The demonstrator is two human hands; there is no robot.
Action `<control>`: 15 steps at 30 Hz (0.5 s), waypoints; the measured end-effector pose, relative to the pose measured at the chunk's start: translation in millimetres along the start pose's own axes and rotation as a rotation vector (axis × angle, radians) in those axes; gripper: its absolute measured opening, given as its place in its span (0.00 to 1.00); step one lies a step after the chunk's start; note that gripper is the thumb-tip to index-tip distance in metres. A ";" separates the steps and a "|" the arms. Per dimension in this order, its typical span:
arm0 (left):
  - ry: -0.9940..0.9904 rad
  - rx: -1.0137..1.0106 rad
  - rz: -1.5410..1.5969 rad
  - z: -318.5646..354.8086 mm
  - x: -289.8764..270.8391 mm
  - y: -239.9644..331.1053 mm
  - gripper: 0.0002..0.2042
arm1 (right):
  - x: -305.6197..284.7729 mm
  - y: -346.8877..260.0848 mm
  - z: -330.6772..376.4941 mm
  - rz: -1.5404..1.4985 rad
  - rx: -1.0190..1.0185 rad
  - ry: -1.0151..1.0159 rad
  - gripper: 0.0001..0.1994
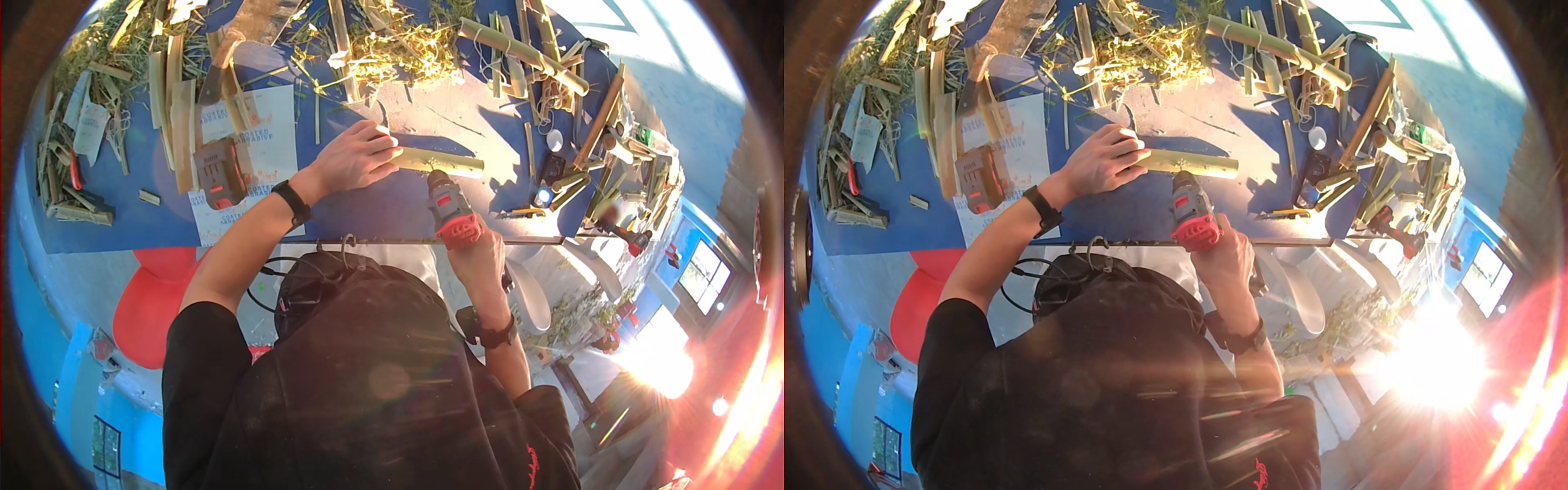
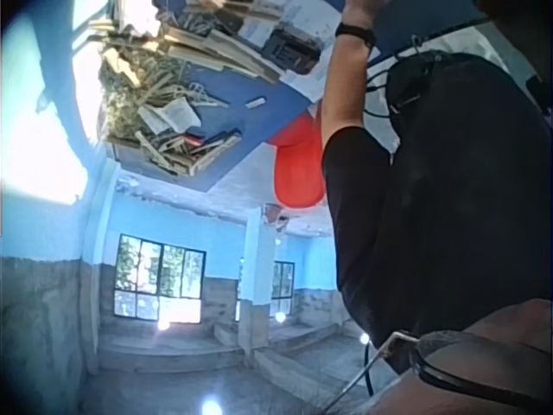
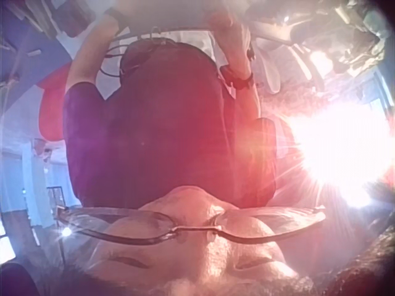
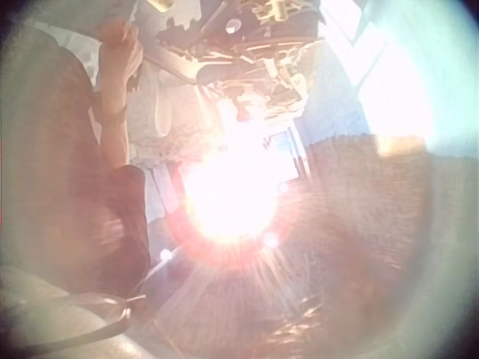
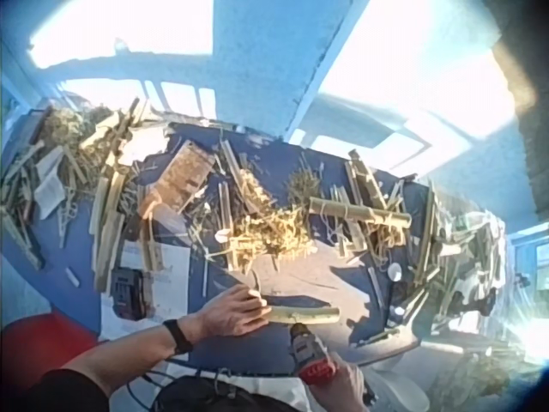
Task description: Drill a hole into a piece of bamboo using a power drill.
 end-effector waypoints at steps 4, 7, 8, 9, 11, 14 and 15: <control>0.001 0.004 0.007 -0.2 0.5 -0.9 0.15 | -2.5 -1.3 0.1 0.000 -0.014 0.019 0.15; 0.017 0.005 0.001 -0.9 -1.0 0.0 0.15 | 0.4 0.7 0.0 -0.009 -0.028 0.023 0.15; 0.024 0.003 0.000 -1.1 -2.0 0.1 0.15 | 0.7 1.1 0.1 -0.013 -0.035 0.029 0.15; 0.031 0.002 -0.002 -1.1 -2.5 0.1 0.15 | 0.5 0.9 0.3 -0.017 -0.043 0.034 0.15; 0.026 0.005 -0.010 -1.2 -0.5 -0.6 0.14 | -1.2 -0.5 0.9 -0.018 -0.032 0.026 0.16; 0.025 0.004 -0.014 -2.5 -1.3 -0.9 0.13 | -1.5 -1.2 0.1 -0.022 -0.019 0.013 0.16; 0.031 -0.002 -0.009 -2.1 -2.0 -1.2 0.13 | -1.4 -1.5 0.2 -0.024 -0.017 0.008 0.16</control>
Point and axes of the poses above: each hand's wrist, its own z-axis away from the middle knuckle, its own x-axis out of the palm, y = z × x, the point moved 7 cm from there along -z, towards the middle knuckle, and after that the axes turned 14 degrees about z, right-handed, at the moved point
